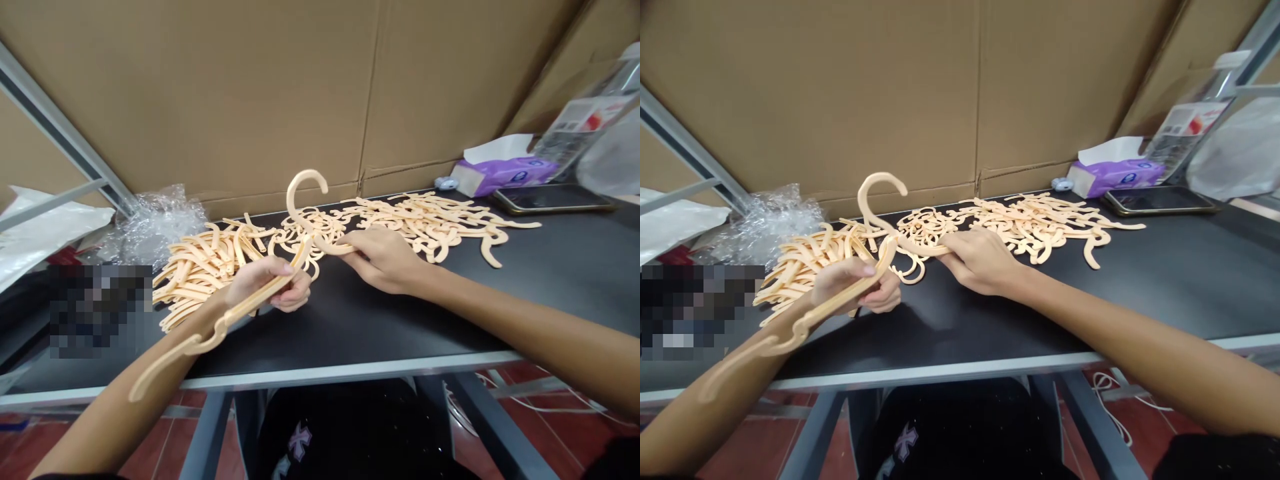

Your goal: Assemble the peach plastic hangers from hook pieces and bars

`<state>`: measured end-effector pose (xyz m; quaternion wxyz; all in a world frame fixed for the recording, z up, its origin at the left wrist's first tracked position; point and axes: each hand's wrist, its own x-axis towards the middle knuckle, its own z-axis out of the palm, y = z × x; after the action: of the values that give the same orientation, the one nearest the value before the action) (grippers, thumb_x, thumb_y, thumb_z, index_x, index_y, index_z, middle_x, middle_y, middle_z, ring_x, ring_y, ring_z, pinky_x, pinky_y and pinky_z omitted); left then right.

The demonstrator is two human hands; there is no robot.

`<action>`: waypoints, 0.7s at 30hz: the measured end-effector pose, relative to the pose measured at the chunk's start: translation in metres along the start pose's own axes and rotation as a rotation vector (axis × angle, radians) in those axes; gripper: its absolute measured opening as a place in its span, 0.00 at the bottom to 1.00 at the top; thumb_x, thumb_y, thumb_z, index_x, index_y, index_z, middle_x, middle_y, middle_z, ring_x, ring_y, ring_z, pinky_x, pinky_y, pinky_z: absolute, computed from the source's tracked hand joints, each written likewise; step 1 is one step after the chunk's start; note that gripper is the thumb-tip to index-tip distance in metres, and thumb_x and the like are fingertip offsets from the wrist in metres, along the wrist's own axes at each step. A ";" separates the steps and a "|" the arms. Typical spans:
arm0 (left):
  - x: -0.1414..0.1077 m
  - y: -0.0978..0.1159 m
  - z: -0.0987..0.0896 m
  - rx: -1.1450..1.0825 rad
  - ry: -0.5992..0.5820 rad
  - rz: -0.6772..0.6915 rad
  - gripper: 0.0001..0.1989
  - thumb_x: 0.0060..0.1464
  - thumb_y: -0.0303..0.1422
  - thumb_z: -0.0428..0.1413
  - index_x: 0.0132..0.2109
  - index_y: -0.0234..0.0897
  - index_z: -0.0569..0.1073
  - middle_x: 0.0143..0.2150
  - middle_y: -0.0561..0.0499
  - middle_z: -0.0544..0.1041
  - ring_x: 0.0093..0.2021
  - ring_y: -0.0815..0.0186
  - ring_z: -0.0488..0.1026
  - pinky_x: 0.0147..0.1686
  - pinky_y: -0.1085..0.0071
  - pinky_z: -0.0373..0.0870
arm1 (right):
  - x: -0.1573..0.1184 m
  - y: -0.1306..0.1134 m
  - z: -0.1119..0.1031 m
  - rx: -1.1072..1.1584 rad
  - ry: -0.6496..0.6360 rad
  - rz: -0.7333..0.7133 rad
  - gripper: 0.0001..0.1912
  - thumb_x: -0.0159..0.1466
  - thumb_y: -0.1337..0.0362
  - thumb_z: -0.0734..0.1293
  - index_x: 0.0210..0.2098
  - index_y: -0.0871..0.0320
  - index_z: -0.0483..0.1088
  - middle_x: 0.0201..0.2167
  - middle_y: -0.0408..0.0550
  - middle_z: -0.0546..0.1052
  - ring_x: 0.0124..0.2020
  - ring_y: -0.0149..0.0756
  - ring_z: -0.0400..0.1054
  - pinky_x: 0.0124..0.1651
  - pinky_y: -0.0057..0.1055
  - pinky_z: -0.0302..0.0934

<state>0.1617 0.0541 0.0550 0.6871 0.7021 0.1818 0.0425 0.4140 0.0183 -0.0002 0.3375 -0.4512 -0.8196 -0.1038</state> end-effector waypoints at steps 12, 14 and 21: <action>0.008 -0.025 0.010 0.673 0.333 0.138 0.14 0.62 0.41 0.54 0.33 0.37 0.76 0.21 0.54 0.69 0.20 0.69 0.64 0.23 0.71 0.59 | 0.003 -0.001 -0.005 -0.152 -0.137 0.352 0.16 0.70 0.55 0.59 0.29 0.56 0.67 0.22 0.47 0.73 0.23 0.35 0.60 0.31 0.32 0.43; 0.008 -0.031 0.021 1.156 0.385 0.423 0.11 0.64 0.34 0.53 0.35 0.37 0.77 0.25 0.51 0.74 0.23 0.68 0.68 0.26 0.70 0.63 | 0.003 -0.009 -0.005 -0.203 -0.241 0.357 0.16 0.71 0.57 0.59 0.34 0.57 0.72 0.26 0.50 0.78 0.25 0.37 0.64 0.31 0.33 0.42; 0.010 -0.019 0.038 1.801 0.689 0.920 0.07 0.61 0.23 0.57 0.45 0.32 0.77 0.39 0.43 0.82 0.39 0.59 0.77 0.42 0.62 0.74 | 0.003 -0.038 -0.009 -0.216 -0.427 0.288 0.17 0.73 0.60 0.57 0.46 0.58 0.76 0.36 0.54 0.84 0.33 0.44 0.76 0.31 0.35 0.39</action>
<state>0.1791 0.0206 0.0323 -0.2554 0.9023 0.0483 0.3439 0.3858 -0.0057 0.0134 0.1185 -0.6079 -0.7839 -0.0442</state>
